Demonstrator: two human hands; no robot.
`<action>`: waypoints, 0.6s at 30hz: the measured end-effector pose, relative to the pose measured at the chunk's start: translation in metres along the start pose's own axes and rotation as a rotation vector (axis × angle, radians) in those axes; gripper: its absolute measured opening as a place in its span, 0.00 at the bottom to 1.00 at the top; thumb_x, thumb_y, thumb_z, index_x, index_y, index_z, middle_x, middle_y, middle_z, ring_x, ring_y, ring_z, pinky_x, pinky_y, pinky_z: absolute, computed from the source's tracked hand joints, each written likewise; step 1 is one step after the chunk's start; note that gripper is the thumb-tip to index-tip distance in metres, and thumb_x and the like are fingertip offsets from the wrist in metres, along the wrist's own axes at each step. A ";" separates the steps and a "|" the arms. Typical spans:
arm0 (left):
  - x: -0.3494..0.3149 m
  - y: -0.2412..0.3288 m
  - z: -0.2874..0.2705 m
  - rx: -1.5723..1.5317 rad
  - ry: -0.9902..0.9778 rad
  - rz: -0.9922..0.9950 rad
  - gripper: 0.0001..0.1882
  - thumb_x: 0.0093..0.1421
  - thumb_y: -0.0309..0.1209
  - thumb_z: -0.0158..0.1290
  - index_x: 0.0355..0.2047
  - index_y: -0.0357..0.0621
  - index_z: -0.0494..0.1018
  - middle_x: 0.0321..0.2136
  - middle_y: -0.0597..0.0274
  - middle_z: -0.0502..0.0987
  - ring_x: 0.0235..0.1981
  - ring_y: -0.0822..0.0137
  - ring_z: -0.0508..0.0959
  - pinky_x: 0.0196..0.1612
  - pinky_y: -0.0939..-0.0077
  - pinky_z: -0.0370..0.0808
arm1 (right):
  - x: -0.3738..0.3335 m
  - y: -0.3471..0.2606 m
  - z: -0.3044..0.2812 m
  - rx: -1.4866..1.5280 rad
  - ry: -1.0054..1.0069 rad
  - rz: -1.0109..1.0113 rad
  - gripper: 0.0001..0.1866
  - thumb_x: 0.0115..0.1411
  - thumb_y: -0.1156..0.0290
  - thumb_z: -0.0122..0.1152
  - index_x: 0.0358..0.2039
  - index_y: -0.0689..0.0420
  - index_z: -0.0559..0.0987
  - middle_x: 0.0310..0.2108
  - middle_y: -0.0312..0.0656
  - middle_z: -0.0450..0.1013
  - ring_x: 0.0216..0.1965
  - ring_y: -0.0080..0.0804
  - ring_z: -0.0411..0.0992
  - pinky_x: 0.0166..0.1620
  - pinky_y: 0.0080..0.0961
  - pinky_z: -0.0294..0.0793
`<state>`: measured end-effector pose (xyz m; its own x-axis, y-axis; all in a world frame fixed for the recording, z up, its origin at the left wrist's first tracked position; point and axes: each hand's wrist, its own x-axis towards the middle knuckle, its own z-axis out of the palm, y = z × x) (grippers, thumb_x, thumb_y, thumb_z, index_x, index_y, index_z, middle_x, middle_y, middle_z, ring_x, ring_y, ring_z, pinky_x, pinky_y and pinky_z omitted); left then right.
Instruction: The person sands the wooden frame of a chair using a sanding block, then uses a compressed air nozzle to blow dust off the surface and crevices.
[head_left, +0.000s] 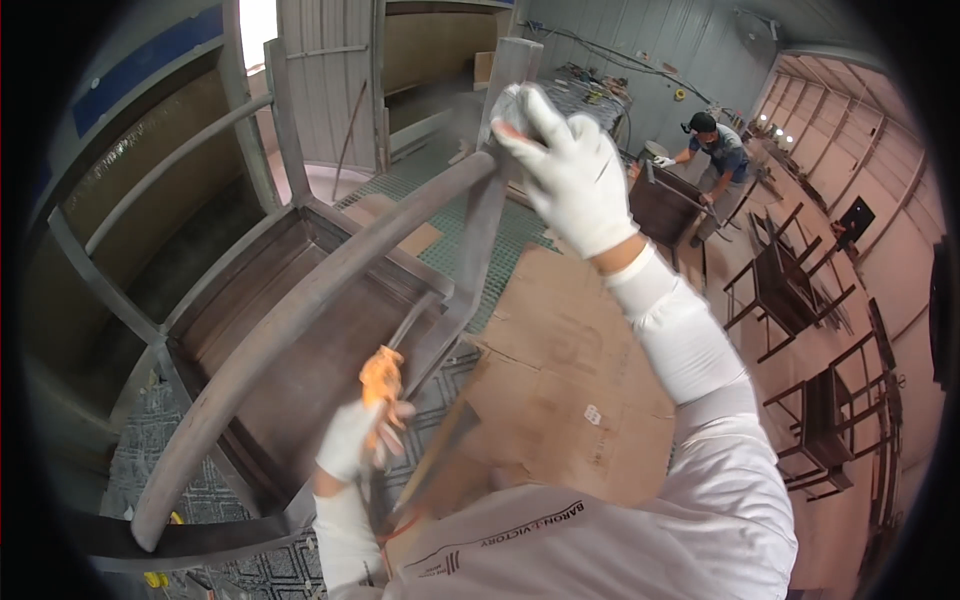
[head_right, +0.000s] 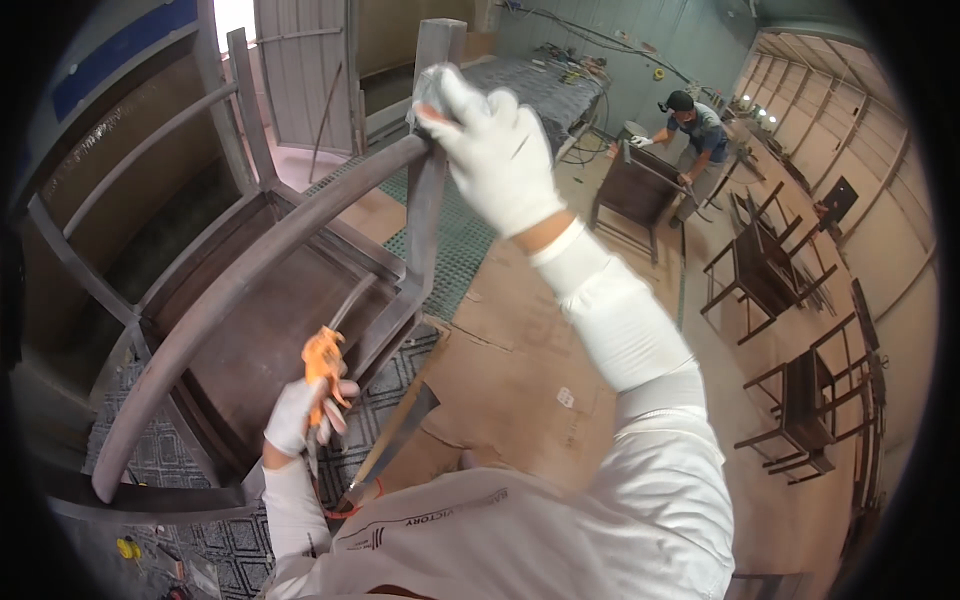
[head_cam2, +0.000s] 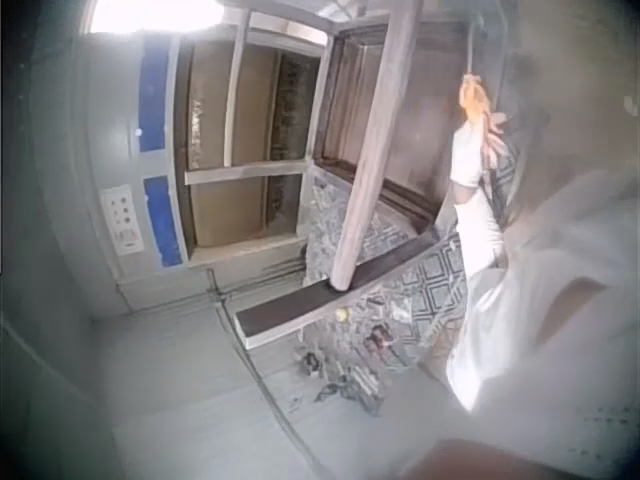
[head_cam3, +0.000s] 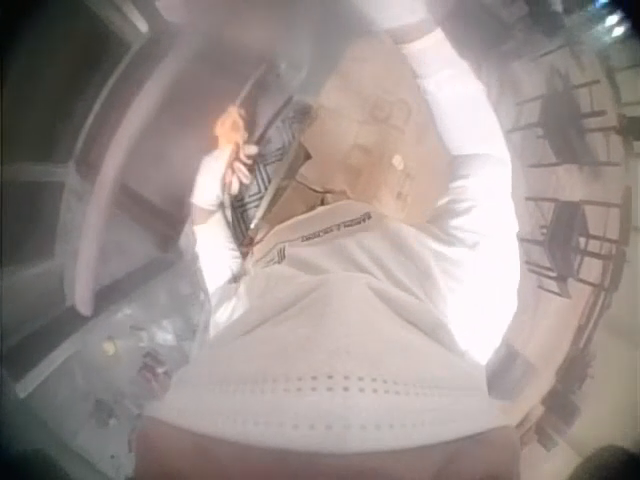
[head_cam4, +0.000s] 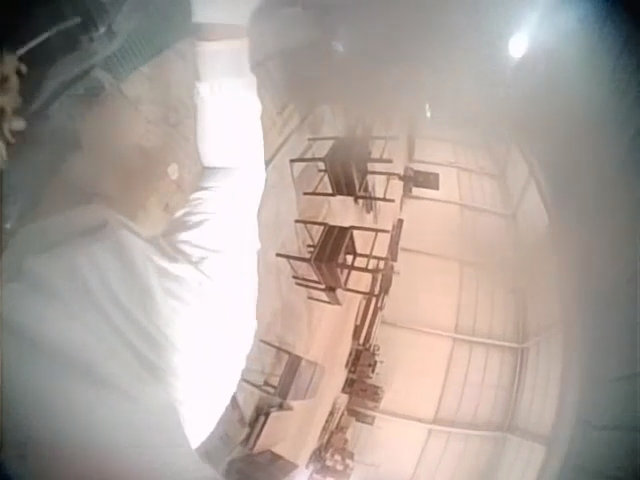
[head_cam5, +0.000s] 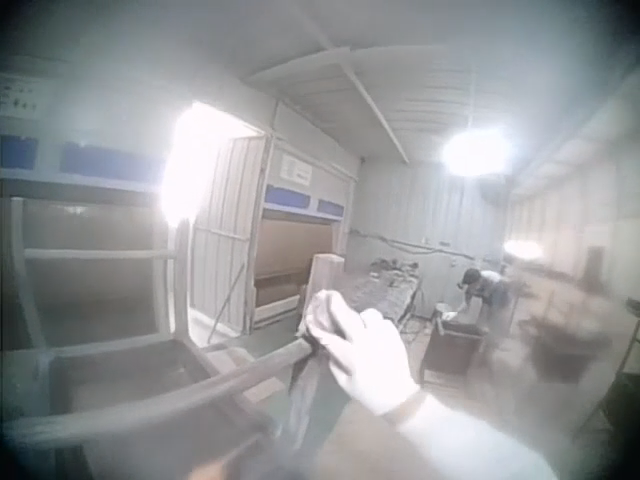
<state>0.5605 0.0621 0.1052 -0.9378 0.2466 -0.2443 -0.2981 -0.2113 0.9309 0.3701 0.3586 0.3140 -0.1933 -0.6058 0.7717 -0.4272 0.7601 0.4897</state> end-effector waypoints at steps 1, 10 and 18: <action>-0.012 0.007 0.024 0.098 0.085 -0.013 0.22 0.67 0.45 0.50 0.45 0.35 0.75 0.27 0.60 0.80 0.16 0.75 0.76 0.16 0.85 0.66 | 0.018 0.014 -0.007 0.043 0.065 0.028 0.24 0.46 0.71 0.63 0.47 0.39 0.80 0.55 0.40 0.68 0.36 0.41 0.69 0.35 0.34 0.73; -0.053 0.130 0.124 0.707 0.463 0.382 0.12 0.65 0.35 0.52 0.38 0.38 0.71 0.22 0.45 0.73 0.23 0.46 0.76 0.28 0.64 0.72 | 0.000 0.027 -0.015 0.388 0.322 0.532 0.32 0.53 0.62 0.67 0.60 0.52 0.71 0.59 0.62 0.60 0.62 0.58 0.56 0.65 0.42 0.57; -0.034 0.159 0.148 1.073 0.561 0.565 0.12 0.65 0.35 0.52 0.31 0.39 0.68 0.22 0.42 0.72 0.23 0.40 0.74 0.25 0.55 0.70 | -0.080 -0.015 -0.003 0.700 0.085 0.718 0.33 0.53 0.65 0.69 0.59 0.58 0.70 0.57 0.56 0.62 0.59 0.50 0.60 0.61 0.38 0.62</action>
<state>0.5711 0.1604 0.3019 -0.9082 -0.1014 0.4060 0.1969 0.7525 0.6285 0.3944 0.3966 0.2461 -0.5567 -0.0190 0.8305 -0.6630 0.6126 -0.4304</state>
